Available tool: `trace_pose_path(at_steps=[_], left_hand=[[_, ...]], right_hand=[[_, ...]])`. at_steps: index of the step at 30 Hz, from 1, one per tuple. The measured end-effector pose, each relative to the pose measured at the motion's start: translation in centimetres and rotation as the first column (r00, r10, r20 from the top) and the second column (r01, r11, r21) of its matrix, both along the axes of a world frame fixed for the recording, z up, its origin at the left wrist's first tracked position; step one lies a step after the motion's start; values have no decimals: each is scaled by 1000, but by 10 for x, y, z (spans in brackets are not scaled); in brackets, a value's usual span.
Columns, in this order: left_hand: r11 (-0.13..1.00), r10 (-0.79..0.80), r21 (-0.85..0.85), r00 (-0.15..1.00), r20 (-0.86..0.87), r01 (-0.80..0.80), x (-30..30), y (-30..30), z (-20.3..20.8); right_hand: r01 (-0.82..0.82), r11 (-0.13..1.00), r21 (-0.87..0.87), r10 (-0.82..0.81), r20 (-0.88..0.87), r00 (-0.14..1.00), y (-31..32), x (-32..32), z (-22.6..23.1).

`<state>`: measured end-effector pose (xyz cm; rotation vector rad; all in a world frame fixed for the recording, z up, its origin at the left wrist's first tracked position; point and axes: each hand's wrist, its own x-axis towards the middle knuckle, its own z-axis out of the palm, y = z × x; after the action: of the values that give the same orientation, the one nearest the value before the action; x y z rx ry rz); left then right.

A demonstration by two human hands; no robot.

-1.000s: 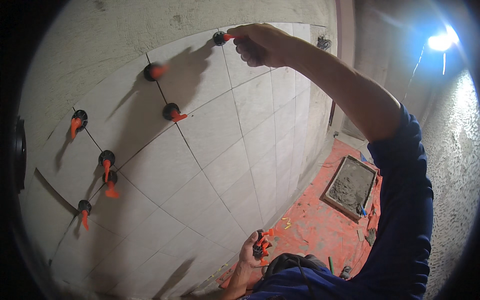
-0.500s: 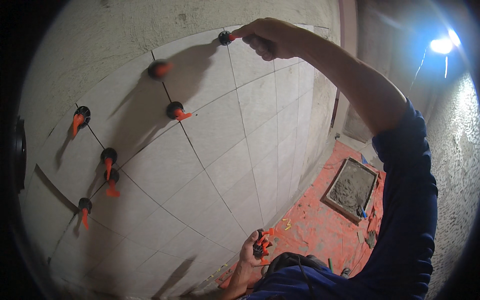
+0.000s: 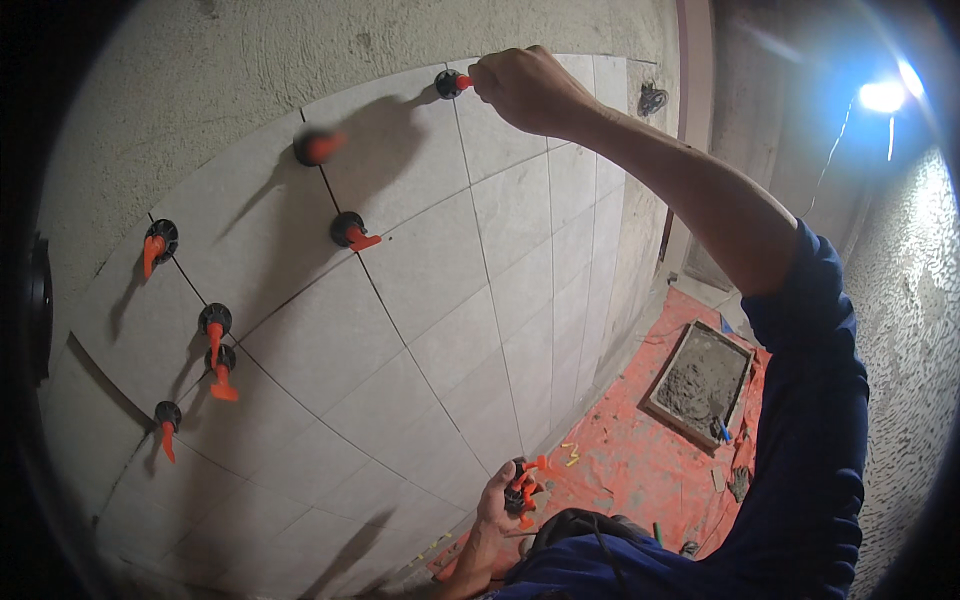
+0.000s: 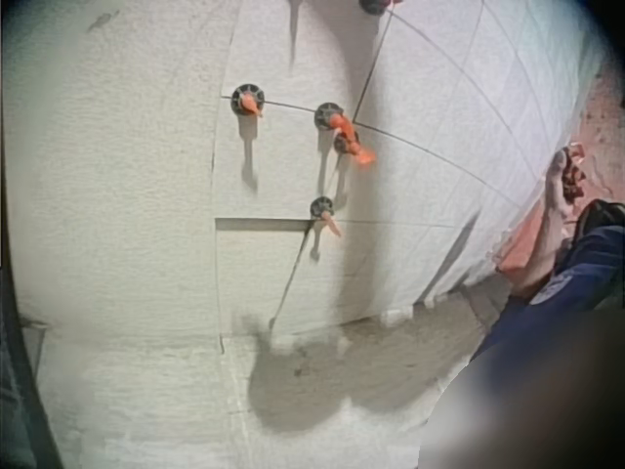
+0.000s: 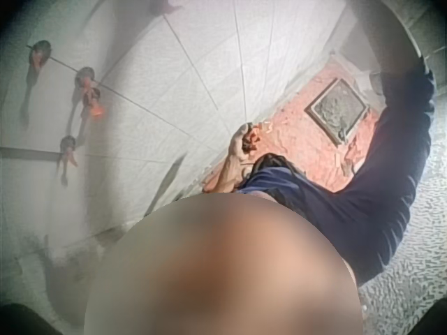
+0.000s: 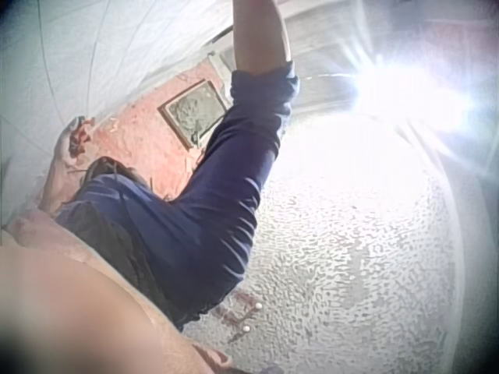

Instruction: The person installs red and black tile leveling clips into the gaps between white wall tiles. They repeatedly pick clips from a pile on the floor, place them between tiles, and tighten the clips by hand to align the tiles.

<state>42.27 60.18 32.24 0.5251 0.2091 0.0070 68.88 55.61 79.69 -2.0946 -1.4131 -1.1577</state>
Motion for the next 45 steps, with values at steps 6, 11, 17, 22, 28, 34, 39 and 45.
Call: trace_pose_path(at_steps=[6, 11, 17, 22, 28, 34, 39, 45], left_hand=[[1000, -18, -3, 1000, -22, 18, -4, 1, -7], [1000, -18, 14, 1000, 17, 18, -7, 2, -10], [997, 27, 76, 999, -27, -25, -11, 0, -12], [991, 52, -128, 999, 9, -50, -11, 1, -8], [980, 160, -134, 983, 87, -147, -22, -3, 14], [977, 210, 23, 976, 55, -211, -42, -33, 17], [972, 229, 55, 973, -33, -227, -65, -95, 6], [932, 352, -36, 925, -145, -360, -73, -171, -3]], right_hand=[[-32, 993, 110, 98, -671, 735, -5, -10, 9], [2, 980, 199, 110, -551, 827, 1, -18, 3], [60, 993, 97, -22, -356, 934, -24, -32, -2], [-130, 985, 109, 170, -605, 778, -77, -63, -57], [-209, 940, 270, 295, -950, 101, -100, -121, -232], [-299, 901, 315, 256, -942, -219, -101, -175, -362], [-449, 855, 258, 216, -966, -144, -145, -177, -396], [-608, 774, 176, 108, -983, -147, -193, -171, -414]])
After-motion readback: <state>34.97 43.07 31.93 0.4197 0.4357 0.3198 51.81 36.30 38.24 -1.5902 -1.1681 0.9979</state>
